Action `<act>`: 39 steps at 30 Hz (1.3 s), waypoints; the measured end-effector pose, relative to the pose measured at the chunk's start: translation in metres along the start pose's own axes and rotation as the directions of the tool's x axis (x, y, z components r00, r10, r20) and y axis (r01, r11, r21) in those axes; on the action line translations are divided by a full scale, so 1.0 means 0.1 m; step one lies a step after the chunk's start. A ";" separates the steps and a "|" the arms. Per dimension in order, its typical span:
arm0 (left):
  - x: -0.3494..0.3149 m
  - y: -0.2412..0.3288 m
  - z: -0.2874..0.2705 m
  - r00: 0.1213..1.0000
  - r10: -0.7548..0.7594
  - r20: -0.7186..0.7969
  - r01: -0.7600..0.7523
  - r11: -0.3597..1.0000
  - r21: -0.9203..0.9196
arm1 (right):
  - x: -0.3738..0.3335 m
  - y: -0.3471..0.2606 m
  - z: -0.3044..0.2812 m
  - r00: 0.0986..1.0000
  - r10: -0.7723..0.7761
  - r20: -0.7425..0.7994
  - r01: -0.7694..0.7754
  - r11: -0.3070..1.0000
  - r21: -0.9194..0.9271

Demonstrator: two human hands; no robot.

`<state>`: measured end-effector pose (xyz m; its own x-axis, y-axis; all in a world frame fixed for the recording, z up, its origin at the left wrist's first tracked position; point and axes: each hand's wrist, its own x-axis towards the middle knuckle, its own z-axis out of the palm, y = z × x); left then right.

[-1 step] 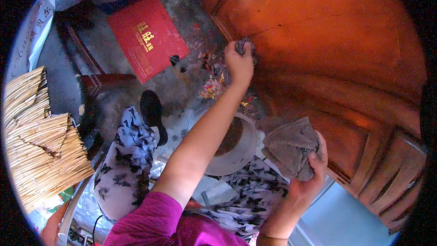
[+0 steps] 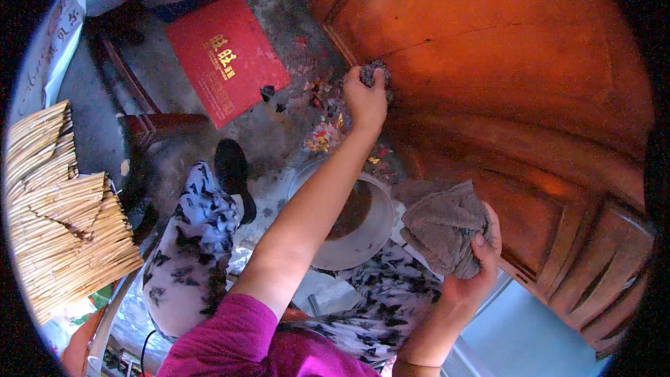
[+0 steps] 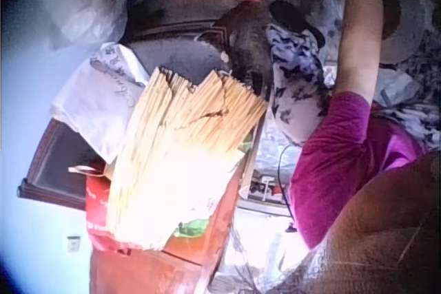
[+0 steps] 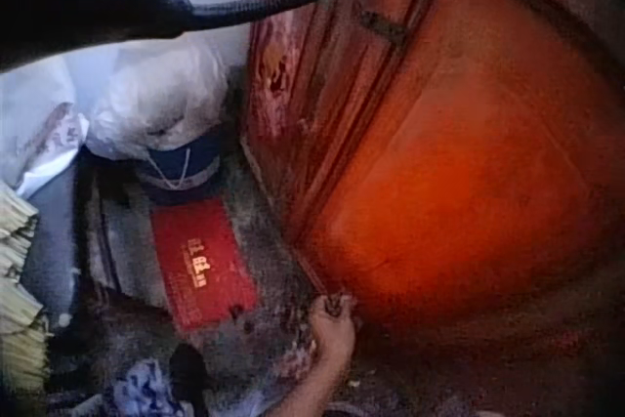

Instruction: The person sits on the floor and scrubs a wooden cabinet door using a steel wool pad and a cloth, repeatedly dipping the pad into a bucket of water. They wipe the cabinet surface and edges, occasionally moving items on top of the cabinet to reach different areas.

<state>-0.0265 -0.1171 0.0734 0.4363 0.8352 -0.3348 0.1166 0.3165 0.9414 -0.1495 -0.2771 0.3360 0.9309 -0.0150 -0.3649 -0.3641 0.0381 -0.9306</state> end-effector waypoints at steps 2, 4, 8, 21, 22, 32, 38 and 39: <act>-0.12 0.23 0.06 0.990 0.129 0.052 -0.126 0.990 -0.054 | -0.03 0.05 -0.08 1.000 -0.015 -0.020 0.016 1.000 0.022; -0.16 0.32 0.11 0.973 0.229 0.035 -0.226 0.972 -0.063 | -0.05 0.02 -0.07 0.999 -0.014 -0.036 0.015 1.000 0.019; 0.15 -0.24 0.03 0.991 -0.131 -0.022 0.126 0.979 -0.159 | -0.03 0.03 -0.07 1.000 -0.011 -0.020 0.011 1.000 0.015; -0.16 0.75 0.13 0.931 0.365 0.006 -0.362 0.925 -0.115 | -0.11 0.05 -0.18 0.997 -0.021 -0.075 0.020 1.000 -0.013; -0.04 0.63 0.14 0.954 0.294 -0.054 -0.299 0.945 -0.135 | -0.08 0.04 -0.15 0.998 -0.025 -0.061 0.025 1.000 -0.004; -0.42 1.12 0.12 0.812 0.583 0.013 -0.571 0.800 -0.187 | -0.08 0.01 -0.09 1.000 -0.004 -0.004 0.004 1.000 0.018; -0.37 0.68 0.00 0.907 0.418 0.054 -0.418 0.909 -0.011 | -0.05 -0.04 -0.04 1.000 0.008 0.023 -0.009 1.000 0.020; -0.43 0.81 0.02 0.865 0.500 0.043 -0.499 0.866 -0.040 | -0.04 -0.02 -0.05 1.000 -0.013 0.015 0.013 1.000 0.018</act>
<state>-0.0339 -0.1278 0.1642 0.4736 0.8616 0.1827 -0.1522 -0.1243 0.9805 -0.1529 -0.2816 0.3388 0.9359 -0.0001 -0.3524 -0.3518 0.0562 -0.9344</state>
